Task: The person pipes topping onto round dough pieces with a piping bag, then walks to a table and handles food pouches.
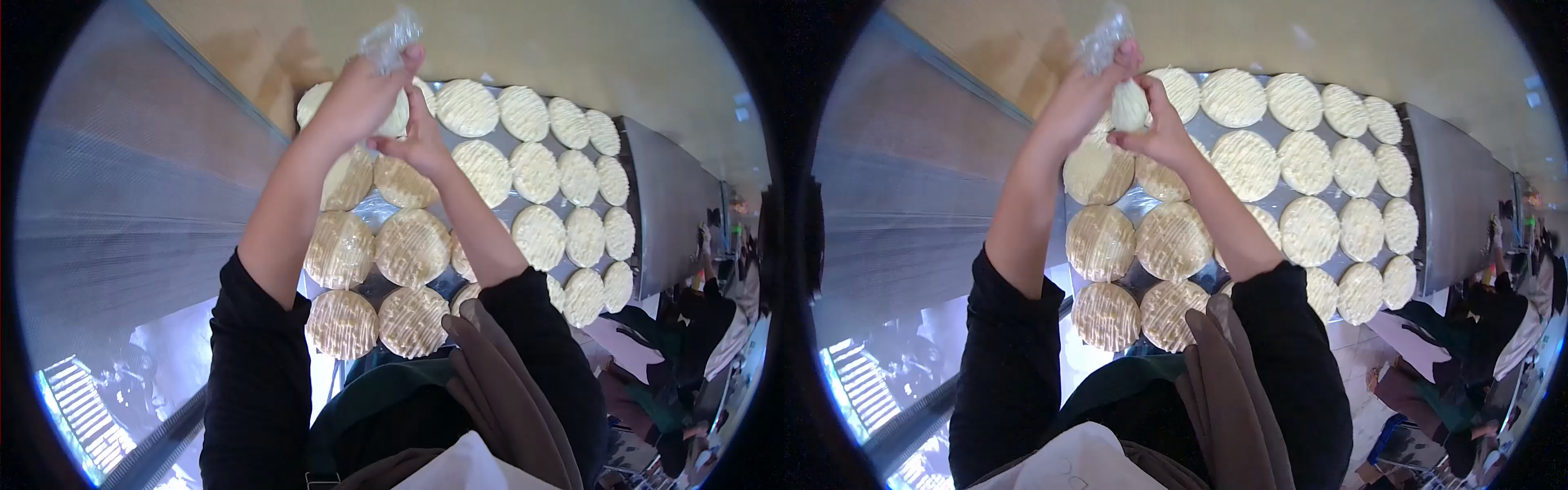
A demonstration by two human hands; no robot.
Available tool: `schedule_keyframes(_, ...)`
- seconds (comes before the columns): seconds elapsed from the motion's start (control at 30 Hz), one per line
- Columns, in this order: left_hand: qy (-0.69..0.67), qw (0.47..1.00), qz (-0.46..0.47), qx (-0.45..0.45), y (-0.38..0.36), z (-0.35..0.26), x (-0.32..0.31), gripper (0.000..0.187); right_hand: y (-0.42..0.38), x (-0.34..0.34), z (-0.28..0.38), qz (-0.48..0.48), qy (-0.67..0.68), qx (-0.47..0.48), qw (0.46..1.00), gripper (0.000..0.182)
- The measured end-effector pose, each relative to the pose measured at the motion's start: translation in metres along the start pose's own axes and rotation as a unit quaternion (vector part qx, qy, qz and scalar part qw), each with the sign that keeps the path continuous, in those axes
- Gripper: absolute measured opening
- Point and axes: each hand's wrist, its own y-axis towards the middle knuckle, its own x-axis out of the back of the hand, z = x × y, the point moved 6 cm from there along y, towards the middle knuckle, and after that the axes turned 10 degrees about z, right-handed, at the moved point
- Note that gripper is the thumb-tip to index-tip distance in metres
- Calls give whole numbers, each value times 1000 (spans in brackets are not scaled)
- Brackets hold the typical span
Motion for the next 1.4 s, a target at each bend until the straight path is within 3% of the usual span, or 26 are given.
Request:
schedule_keyframes(0.07, 2, 999, 40, 1, -15, -9, -20, 52, -29, 5, 30, -25, -53, 41, 997, 78)
schedule_keyframes(0.17, 22, 996, 86, 5, -40, -31, -53, 49, -76, 10, 69, -49, 0, 28, 998, 75)
schedule_keyframes(0.23, 66, 990, 125, 1, -53, -39, -78, 49, -109, 15, 94, -70, -71, 9, 995, 67)
schedule_keyframes(0.27, 35, 992, 116, -42, -61, -39, -94, 48, -126, 15, 108, -84, -123, -8, 989, 65)
schedule_keyframes(0.3, 105, 989, 100, -13, -73, -45, -107, 46, -143, 16, 122, -104, -177, -29, 978, 63)
schedule_keyframes(0.37, 202, 972, 118, -9, -88, -51, -137, 45, -169, 19, 128, -153, -124, -184, 963, 55)
schedule_keyframes(0.4, 230, 961, 151, -29, -89, -42, -155, 46, -184, 19, 127, -203, -1, -184, 962, 46)
schedule_keyframes(0.43, 179, 967, 172, -57, -88, -30, -170, 44, -192, 25, 111, -252, 50, -96, 962, 36)
schedule_keyframes(0.47, 129, 969, 194, -78, -89, -25, -183, 42, -204, 34, 86, -288, -48, -145, 945, 32)
schedule_keyframes(0.53, 155, 971, 159, -85, -105, -39, -200, 36, -230, 33, 123, -314, -158, -159, 923, 35)
schedule_keyframes(0.6, 301, 942, 98, -114, -135, -79, -223, 34, -245, 37, 121, -294, -278, -184, 896, 38)
schedule_keyframes(0.63, 371, 918, 56, -127, -147, -100, -231, 33, -252, 44, 94, -338, -208, -122, 910, 36)
schedule_keyframes(0.67, 363, 917, 78, -144, -154, -112, -243, 32, -259, 53, 52, -374, -138, -56, 915, 35)
schedule_keyframes(0.73, 344, 915, 124, -172, -166, -132, -270, 29, -287, 43, 151, -277, -373, -191, 864, 38)
schedule_keyframes(0.8, 389, 883, 147, -218, -180, -152, -298, 28, -284, 66, 78, -310, -436, -142, 833, 46)
schedule_keyframes(0.87, 398, 864, 151, -270, -189, -161, -321, 25, -307, 76, 65, -283, -387, -250, 841, 57)
schedule_keyframes(0.93, 407, 850, 175, -287, -198, -173, -348, 24, -329, 88, 77, -330, -404, -194, 831, 55)
schedule_keyframes(1.1, 386, 827, 211, -351, -231, -203, -413, 21, -408, 107, 116, -397, -224, -124, 881, 51)
schedule_keyframes(1.17, 379, 821, 221, -366, -246, -218, -439, 18, -437, 117, 134, -422, 18, -2, 906, 50)
schedule_keyframes(1.2, 367, 821, 225, -375, -255, -225, -451, 17, -450, 120, 148, -412, 168, 96, 890, 49)
schedule_keyframes(1.23, 355, 823, 228, -381, -261, -231, -461, 16, -460, 122, 167, -374, 315, 212, 846, 49)
schedule_keyframes(1.27, 346, 810, 289, -374, -265, -230, -473, 18, -471, 121, 184, -328, 437, 309, 779, 49)
schedule_keyframes(1.33, 311, 820, 259, -405, -279, -241, -488, 26, -495, 116, 224, -228, 574, 464, 636, 49)
schedule_keyframes(1.37, 294, 825, 243, -418, -288, -246, -495, 31, -507, 115, 241, -194, 606, 507, 582, 49)
schedule_keyframes(1.4, 293, 831, 210, -425, -299, -254, -498, 38, -516, 117, 250, -183, 619, 517, 563, 49)
